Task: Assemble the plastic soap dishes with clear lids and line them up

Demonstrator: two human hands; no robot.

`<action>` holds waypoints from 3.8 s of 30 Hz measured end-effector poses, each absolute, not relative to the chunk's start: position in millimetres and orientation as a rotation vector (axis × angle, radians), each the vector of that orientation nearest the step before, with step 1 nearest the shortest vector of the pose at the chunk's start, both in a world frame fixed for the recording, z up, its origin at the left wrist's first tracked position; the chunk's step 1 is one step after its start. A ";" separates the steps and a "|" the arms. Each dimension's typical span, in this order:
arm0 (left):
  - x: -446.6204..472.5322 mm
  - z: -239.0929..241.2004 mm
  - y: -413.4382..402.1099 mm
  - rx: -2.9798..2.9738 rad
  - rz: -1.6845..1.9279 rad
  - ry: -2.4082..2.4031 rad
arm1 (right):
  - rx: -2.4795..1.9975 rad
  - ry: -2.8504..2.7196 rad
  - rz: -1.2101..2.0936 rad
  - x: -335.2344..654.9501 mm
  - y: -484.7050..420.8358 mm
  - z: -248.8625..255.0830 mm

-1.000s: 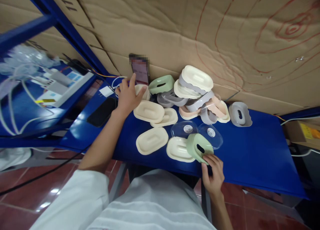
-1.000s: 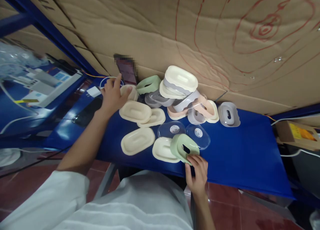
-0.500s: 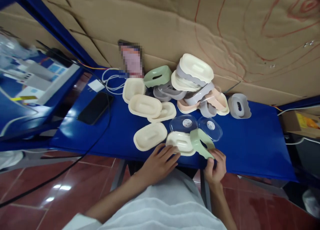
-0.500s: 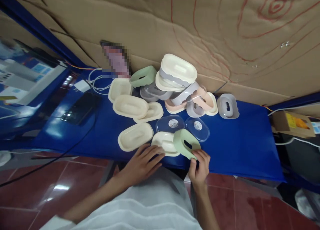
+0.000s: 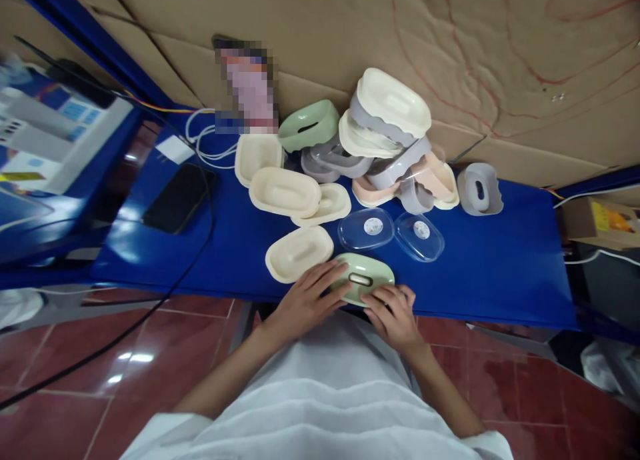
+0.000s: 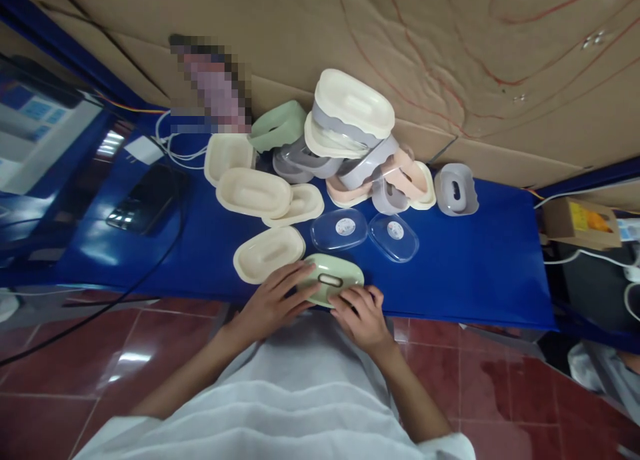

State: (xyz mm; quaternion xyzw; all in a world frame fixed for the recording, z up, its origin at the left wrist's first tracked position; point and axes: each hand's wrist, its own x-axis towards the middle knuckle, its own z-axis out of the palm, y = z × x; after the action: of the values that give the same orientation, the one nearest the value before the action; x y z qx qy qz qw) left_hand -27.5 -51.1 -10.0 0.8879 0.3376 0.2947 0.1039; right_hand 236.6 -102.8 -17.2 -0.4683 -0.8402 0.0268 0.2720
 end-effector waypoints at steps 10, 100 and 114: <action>-27.4 -16.9 -48.4 2.604 0.825 0.929 | -1.445 -2.256 0.131 274.4 -74.8 -3.6; -110.5 9.1 12.6 2.501 0.890 1.802 | -1.227 -2.336 0.294 229.2 -51.2 6.1; -76.8 -5.9 -54.6 2.593 0.751 1.419 | -1.668 -2.051 -0.171 290.1 77.1 28.7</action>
State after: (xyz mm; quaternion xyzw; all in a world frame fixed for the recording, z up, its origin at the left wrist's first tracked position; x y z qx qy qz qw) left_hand -76.8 -54.6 -5.9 0.8494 0.4647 0.2458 0.0459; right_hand 290.1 77.1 28.7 -0.6107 -0.7509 -0.0626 0.2436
